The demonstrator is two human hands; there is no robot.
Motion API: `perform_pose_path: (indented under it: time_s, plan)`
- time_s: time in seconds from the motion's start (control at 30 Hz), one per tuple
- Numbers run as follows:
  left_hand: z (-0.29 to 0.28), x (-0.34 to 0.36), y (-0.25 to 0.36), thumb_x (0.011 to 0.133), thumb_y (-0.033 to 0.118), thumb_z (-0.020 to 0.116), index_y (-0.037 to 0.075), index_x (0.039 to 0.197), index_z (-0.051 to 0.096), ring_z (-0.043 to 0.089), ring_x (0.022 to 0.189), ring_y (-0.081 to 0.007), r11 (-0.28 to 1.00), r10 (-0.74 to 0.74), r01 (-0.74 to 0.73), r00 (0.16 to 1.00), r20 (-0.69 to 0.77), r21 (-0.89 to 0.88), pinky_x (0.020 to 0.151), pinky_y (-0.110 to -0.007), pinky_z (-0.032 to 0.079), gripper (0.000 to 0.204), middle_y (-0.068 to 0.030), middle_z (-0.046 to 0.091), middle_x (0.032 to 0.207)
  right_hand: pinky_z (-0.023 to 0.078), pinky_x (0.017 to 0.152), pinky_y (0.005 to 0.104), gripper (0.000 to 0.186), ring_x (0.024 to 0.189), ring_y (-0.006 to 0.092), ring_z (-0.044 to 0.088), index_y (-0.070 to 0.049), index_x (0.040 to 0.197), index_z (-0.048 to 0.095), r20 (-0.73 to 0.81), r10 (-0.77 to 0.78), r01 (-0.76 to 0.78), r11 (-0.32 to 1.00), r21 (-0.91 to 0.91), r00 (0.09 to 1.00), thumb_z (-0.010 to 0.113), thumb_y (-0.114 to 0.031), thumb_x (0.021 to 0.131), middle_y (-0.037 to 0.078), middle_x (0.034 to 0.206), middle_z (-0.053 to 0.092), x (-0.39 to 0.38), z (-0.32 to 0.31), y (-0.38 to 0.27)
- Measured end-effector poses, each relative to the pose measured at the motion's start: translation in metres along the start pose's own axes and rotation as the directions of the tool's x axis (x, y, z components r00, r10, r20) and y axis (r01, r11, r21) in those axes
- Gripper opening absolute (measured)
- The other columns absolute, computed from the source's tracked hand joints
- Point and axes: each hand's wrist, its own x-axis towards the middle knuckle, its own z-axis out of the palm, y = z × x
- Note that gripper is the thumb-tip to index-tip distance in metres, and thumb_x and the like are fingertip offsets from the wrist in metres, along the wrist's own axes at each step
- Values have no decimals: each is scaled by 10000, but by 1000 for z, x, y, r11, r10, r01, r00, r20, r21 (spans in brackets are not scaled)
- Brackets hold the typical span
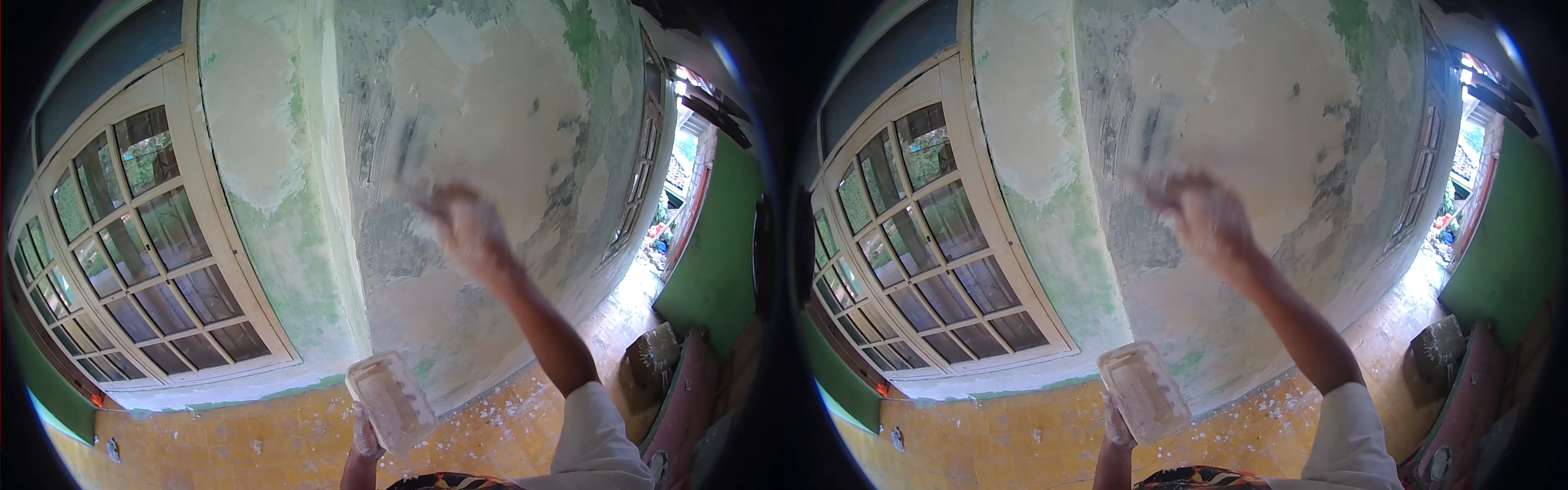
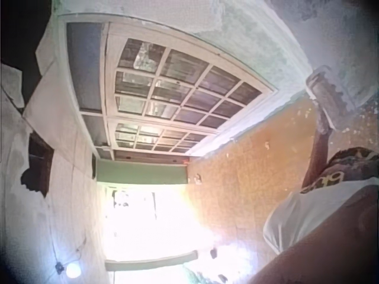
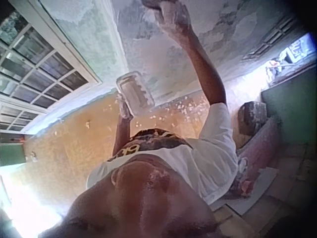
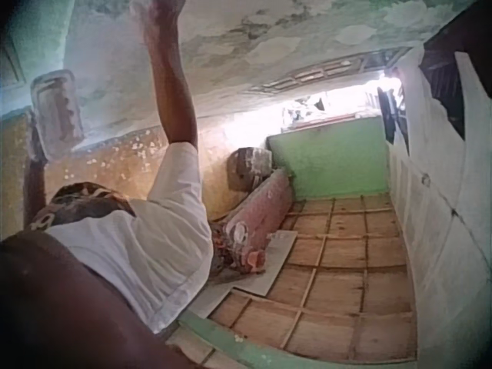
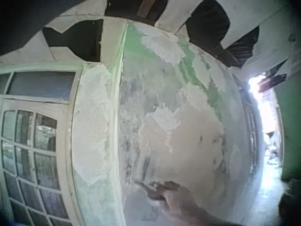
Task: The person patches a wall with putty from a container, applying it with a trowel.
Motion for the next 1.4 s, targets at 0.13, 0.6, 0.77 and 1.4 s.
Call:
perform_pose_path:
  time_s: [0.13,0.6,0.77,1.4]
  plan:
    - [1,-3,-2,874,727,520,92,1529,277,536,1274,-346,1000,-7,6,1000,-29,-22,1041,-557,473,944,-147,476,1442,528,854,460,225,1025,360,642,-33,1098,659,-409,-95,-6,971,-238,908,579,-140,918,195,1172,646,85,-44,15]
    - [6,-9,4,876,749,483,74,1527,267,524,1289,-320,1000,17,-17,1000,1,16,1065,-535,456,963,-147,464,1445,563,903,349,271,1078,259,671,-66,1162,670,-6,-164,163,983,-85,986,616,-72,897,112,1281,636,26,2,-28]
    - [3,-11,2,882,737,490,78,1531,263,517,1297,-321,1000,1,-1,1000,-7,-7,1067,-537,454,952,-146,458,1454,487,1044,453,356,1180,282,617,-144,1266,639,-267,-331,257,926,-278,905,575,-78,922,87,1300,624,90,-19,-7]
    - [-9,-13,21,868,710,551,72,1519,294,550,1257,-359,995,95,-96,995,-24,-23,1019,-554,492,947,-154,486,1439,570,804,381,300,923,314,696,-57,1205,641,-443,-140,61,980,-189,886,574,-140,924,188,1094,693,143,-83,-25]
